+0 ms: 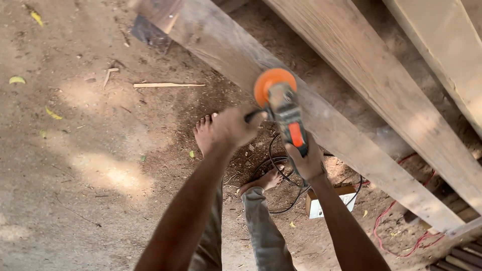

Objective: Using an angle grinder with a sanding disc to smooth a wooden frame.

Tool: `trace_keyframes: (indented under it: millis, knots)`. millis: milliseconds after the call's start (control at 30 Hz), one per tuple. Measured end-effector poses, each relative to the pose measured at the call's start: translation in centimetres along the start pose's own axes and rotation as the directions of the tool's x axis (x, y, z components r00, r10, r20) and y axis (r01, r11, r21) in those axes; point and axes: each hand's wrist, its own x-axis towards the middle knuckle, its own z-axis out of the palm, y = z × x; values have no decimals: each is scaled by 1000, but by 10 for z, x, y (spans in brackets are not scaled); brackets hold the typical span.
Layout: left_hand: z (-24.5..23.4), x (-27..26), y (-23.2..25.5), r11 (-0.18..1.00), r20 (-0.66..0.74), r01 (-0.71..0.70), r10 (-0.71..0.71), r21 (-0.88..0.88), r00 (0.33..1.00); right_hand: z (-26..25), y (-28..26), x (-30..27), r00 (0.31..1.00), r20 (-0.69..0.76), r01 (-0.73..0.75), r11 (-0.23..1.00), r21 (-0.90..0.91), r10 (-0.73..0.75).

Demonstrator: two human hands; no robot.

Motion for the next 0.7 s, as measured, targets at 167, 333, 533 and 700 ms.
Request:
trace_keyframes:
  millis: [167,333,533,700]
  knots:
    - [-96,3,-56,996,-334,-1,-28,-87,942,52,-100,62,937,3,348,937,-32,-348]
    - [-138,2,-103,983,-449,-21,-64,-182,891,90,-154,90,846,46,533,844,-58,-531]
    - [-133,-23,-115,954,-461,-39,-107,-296,881,99,-169,66,922,171,358,933,-28,-348]
    - [-128,-19,-118,961,-501,-108,-36,-254,864,93,-164,66,919,148,381,919,-104,-365]
